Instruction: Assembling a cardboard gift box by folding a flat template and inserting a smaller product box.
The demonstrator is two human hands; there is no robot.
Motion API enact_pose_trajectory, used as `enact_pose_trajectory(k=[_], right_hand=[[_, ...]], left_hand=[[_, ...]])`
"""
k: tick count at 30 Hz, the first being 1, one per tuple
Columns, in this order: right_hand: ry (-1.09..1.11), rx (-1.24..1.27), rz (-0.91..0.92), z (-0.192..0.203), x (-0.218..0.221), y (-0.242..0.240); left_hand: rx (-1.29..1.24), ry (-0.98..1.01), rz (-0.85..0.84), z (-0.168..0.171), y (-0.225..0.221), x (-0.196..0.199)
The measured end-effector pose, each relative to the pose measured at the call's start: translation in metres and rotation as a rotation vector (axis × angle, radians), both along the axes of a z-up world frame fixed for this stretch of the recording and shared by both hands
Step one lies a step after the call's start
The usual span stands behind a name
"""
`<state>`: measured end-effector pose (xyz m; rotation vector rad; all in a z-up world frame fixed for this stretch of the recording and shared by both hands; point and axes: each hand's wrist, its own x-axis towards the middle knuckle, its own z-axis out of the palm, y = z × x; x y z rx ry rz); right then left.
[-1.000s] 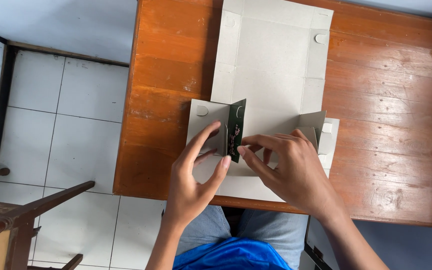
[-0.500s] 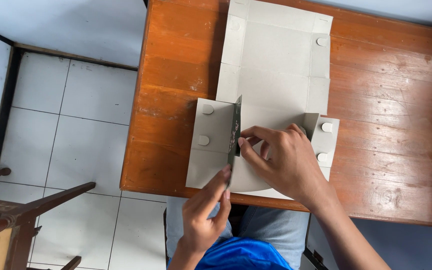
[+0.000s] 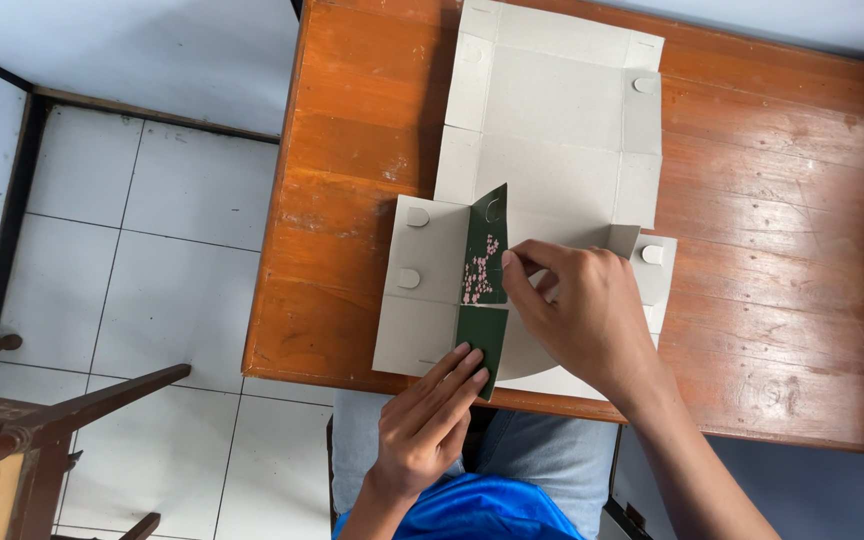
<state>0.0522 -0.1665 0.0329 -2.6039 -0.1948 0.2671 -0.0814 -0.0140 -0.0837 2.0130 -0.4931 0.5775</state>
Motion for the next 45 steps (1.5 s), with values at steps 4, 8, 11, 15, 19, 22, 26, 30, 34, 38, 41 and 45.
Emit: enact_pose_trajectory(k=[4, 8, 11, 15, 19, 22, 26, 30, 34, 38, 41, 45], right_hand=[[-0.012, 0.023, 0.042, -0.003, -0.001, 0.002], [-0.076, 0.010, 0.136, -0.006, -0.002, 0.001], [-0.067, 0.121, 0.157, 0.009, -0.004, 0.003], [0.045, 0.389, -0.032, 0.030, -0.014, 0.008], [0.023, 0.350, -0.112, 0.017, -0.022, 0.006], [0.150, 0.234, -0.154, 0.003, -0.022, 0.002], [0.128, 0.162, -0.088, 0.001, -0.015, 0.005], [0.147, 0.217, -0.128, 0.004, 0.000, 0.008], [0.146, 0.246, -0.089, 0.002, 0.012, 0.009], [0.078, 0.240, 0.029, -0.002, 0.010, 0.007], [-0.068, 0.111, 0.103, -0.003, -0.008, 0.003], [-0.397, -0.035, 0.165, -0.001, -0.042, 0.005]], left_hand=[[0.124, -0.023, 0.019, 0.017, -0.002, 0.007], [0.027, 0.087, 0.065, 0.034, -0.006, 0.021], [-0.140, 0.204, 0.128, 0.049, -0.008, 0.036], [-0.321, 0.307, 0.168, 0.067, -0.009, 0.055], [-0.426, 0.405, 0.126, 0.067, -0.004, 0.061], [-0.573, 0.515, 0.091, 0.062, -0.001, 0.061], [-0.637, 0.631, 0.118, 0.060, 0.012, 0.075], [-0.389, 0.694, 0.086, 0.077, 0.030, 0.103], [-0.270, 0.722, 0.064, 0.086, 0.030, 0.109], [-0.241, 0.724, 0.054, 0.089, 0.031, 0.108], [-0.222, 0.678, 0.053, 0.088, 0.031, 0.106], [-0.198, 0.641, 0.041, 0.092, 0.029, 0.104]])
